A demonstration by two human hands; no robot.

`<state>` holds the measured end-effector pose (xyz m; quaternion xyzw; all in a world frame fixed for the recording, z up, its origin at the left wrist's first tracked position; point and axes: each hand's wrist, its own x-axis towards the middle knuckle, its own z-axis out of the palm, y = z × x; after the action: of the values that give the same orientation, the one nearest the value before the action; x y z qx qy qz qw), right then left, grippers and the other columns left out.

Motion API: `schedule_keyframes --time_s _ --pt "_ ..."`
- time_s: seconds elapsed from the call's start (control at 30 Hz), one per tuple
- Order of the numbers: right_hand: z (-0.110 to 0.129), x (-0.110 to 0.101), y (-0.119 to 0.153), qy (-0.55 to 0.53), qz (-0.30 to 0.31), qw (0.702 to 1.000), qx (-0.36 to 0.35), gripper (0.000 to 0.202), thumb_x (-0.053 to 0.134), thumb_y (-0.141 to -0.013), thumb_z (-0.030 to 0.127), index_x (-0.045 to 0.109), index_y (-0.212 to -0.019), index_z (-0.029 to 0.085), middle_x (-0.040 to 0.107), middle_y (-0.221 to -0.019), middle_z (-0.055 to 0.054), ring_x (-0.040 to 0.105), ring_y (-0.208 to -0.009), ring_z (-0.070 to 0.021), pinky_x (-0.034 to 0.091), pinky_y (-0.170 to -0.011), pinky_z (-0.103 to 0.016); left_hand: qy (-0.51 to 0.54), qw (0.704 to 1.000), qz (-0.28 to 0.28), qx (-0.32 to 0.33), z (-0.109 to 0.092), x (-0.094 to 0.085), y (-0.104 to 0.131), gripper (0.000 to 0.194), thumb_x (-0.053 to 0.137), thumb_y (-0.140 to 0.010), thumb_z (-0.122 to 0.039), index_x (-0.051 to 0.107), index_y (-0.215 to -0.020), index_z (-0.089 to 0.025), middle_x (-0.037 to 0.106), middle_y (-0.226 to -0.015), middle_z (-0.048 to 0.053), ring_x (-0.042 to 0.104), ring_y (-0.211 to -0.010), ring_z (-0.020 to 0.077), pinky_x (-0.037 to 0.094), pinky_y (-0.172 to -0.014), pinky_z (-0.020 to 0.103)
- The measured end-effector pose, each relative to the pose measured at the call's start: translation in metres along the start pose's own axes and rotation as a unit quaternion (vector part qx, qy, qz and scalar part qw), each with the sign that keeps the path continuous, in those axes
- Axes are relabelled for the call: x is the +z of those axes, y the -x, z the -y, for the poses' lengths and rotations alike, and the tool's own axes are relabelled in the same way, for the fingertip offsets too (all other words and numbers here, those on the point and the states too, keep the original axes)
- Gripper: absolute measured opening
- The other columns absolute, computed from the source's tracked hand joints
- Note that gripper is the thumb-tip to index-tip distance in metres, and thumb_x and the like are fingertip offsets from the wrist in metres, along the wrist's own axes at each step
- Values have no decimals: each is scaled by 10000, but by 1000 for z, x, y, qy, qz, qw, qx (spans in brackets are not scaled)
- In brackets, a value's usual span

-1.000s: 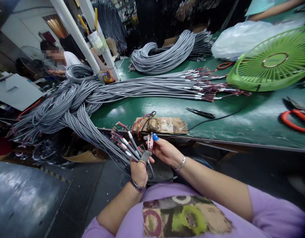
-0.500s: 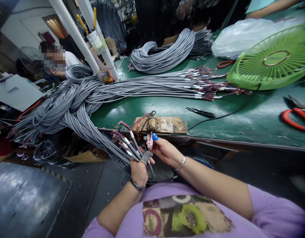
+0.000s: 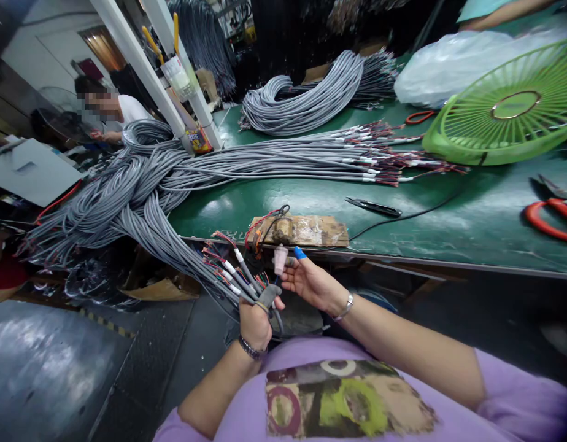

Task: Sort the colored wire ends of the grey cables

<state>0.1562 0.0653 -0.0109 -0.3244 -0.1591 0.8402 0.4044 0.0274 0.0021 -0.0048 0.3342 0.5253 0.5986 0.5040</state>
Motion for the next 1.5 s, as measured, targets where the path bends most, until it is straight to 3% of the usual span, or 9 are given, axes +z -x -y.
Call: schedule_keyframes --time_s 0.27,0.43,0.53,0.63,0.8,0.93,1.2,1.37,1.5 --pt "-7 -19 3 33 -12 999 -1 293 513 -905 416 658 -810 179 670 -800 -62 575 -628 -123 501 -607 -240 13 999 4 -31 8 -25 0 275 742 -656 -409 704 -647 -136 662 -540 46 592 -504 134 433 -507 232" --pt "-8 -24 11 116 -20 992 -43 216 684 -778 394 670 -808 181 666 -788 -44 562 -634 -122 480 -612 -248 45 998 32 -43 12 -36 1 320 758 -647 -375 733 -842 -123 743 -793 120 672 -665 181 376 -448 190" --pt "-7 -20 22 252 -4 964 -83 314 745 -698 449 687 -834 171 662 -796 -47 546 -657 -129 458 -626 -254 40 996 51 -61 10 -40 6 322 771 -645 -345 737 -871 -117 744 -827 135 680 -707 190 375 -460 183" --pt "-8 -9 36 366 63 920 -122 333 723 -705 485 688 -840 183 658 -791 -48 561 -730 -171 465 -691 -293 14 994 72 -84 6 -40 15 333 808 -604 -326 738 -860 -125 742 -789 116 669 -681 187 396 -477 196" --pt "-17 11 48 431 129 876 -175 299 692 -743 453 663 -910 206 632 -794 -31 548 -735 -182 458 -688 -295 -9 985 156 -71 4 -36 25 393 845 -549 -307 733 -897 -161 728 -831 71 660 -817 231 518 -727 323" --pt "-25 18 46 483 126 840 -213 250 730 -706 424 674 -780 192 619 -750 -32 518 -711 -185 441 -686 -298 -20 986 157 -60 5 -39 26 409 854 -513 -228 729 -898 -167 706 -846 53 635 -832 223 513 -765 323" --pt "-31 25 44 526 147 805 -231 213 693 -754 402 675 -750 190 617 -748 -41 521 -710 -188 433 -680 -299 -27 979 197 -44 2 -45 25 350 833 -553 -206 740 -888 -166 678 -742 28 620 -743 191 507 -749 308" --pt "-33 22 47 538 129 785 -278 212 661 -789 392 656 -719 191 597 -716 -41 516 -678 -179 430 -653 -298 -23 975 218 -45 0 -47 25 351 842 -570 -321 751 -876 -175 686 -734 48 642 -813 243 521 -782 365" --pt "-32 21 54 524 123 786 -304 204 629 -824 387 645 -762 193 589 -733 -41 528 -670 -170 444 -639 -288 -47 969 244 -12 2 -53 24 340 798 -627 -438 749 -839 -177 696 -771 57 640 -843 229 512 -806 338"
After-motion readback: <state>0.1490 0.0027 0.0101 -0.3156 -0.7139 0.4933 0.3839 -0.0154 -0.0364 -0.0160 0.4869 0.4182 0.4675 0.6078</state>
